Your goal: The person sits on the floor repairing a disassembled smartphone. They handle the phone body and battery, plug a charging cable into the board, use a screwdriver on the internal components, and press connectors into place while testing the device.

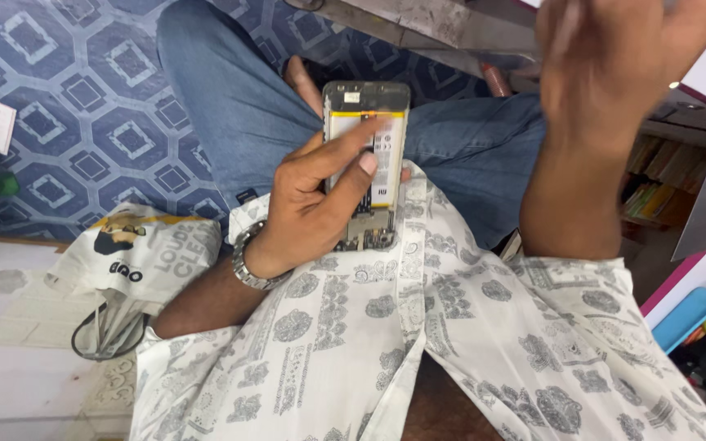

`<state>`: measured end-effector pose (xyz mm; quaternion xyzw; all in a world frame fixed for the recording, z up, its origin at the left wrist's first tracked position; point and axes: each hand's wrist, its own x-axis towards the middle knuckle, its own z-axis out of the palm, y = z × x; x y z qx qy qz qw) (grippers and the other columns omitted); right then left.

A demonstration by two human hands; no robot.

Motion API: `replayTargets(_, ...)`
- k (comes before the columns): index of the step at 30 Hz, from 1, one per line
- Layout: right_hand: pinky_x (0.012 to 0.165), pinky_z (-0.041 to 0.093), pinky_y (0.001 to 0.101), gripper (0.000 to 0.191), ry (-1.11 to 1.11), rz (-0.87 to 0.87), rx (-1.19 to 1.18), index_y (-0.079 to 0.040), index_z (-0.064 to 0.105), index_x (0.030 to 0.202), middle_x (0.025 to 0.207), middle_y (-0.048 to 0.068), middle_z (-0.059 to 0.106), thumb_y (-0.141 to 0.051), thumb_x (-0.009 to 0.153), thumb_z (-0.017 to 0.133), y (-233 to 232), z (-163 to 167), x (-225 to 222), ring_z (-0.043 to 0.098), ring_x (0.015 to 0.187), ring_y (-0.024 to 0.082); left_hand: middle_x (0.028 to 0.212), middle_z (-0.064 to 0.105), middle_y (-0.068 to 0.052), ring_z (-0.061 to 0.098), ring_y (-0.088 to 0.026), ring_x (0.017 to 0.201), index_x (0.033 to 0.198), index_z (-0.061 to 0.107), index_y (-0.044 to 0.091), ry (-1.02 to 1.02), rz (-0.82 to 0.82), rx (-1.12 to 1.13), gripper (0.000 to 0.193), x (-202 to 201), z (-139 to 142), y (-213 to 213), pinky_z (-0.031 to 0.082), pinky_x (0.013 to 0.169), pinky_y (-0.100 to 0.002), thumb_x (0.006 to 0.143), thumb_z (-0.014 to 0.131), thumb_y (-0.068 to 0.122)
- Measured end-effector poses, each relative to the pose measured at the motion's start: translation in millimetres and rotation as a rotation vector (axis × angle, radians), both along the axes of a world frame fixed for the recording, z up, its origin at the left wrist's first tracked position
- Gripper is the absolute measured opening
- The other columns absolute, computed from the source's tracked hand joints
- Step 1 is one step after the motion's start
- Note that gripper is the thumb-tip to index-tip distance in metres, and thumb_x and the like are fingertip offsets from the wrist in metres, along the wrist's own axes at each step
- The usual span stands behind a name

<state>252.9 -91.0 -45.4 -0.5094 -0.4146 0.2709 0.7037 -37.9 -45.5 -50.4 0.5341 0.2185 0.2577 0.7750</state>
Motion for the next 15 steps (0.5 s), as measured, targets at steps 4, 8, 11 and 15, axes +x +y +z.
replayTargets(4, 0.045, 0.047, 0.0301, 0.026, 0.008, 0.103, 0.014, 0.006, 0.059, 0.099, 0.077, 0.013, 0.064, -0.017, 0.098, 0.072, -51.3, 1.3, -40.4, 0.058, 0.05, 0.013, 0.119, 0.072, -0.012, 0.077, -0.017, 0.108, 0.127, 0.067, 0.0, 0.038, 0.015, 0.126, 0.016, -3.5, 2.5, 1.9, 0.062, 0.093, -0.027, 0.114, 0.062, 0.006)
replayTargets(8, 0.048, 0.049, 0.0327, 0.02, 0.024, 0.086, -0.009, 0.006, 0.064, 0.102, 0.076, 0.015, 0.065, -0.01, 0.096, 0.074, -95.2, -11.9, -65.1, 0.061, 0.057, 0.015, 0.118, 0.07, -0.011, 0.076, -0.015, 0.109, 0.127, 0.065, 0.001, -0.002, -0.035, 0.162, 0.02, -5.9, 5.0, -0.5, 0.062, 0.092, -0.024, 0.111, 0.07, 0.01)
replayTargets(11, 0.051, 0.051, 0.0347, 0.019, 0.03, 0.036, -0.028, 0.006, 0.065, 0.104, 0.081, 0.018, 0.065, -0.008, 0.095, 0.075, -110.0, -18.4, -74.8, 0.063, 0.061, 0.018, 0.116, 0.072, -0.009, 0.075, -0.013, 0.107, 0.127, 0.064, 0.002, -0.007, -0.043, 0.225, 0.022, -3.5, 3.2, -4.9, 0.061, 0.091, -0.023, 0.11, 0.074, 0.011)
replayTargets(15, 0.056, 0.052, 0.0356, 0.019, 0.012, 0.018, -0.087, 0.006, 0.066, 0.104, 0.086, 0.019, 0.066, -0.008, 0.096, 0.076, -118.7, -18.4, -84.4, 0.063, 0.063, 0.019, 0.116, 0.071, -0.008, 0.074, -0.011, 0.105, 0.127, 0.065, 0.003, 0.006, -0.033, 0.262, 0.021, -0.7, -0.9, -13.9, 0.06, 0.09, -0.022, 0.11, 0.074, 0.01)
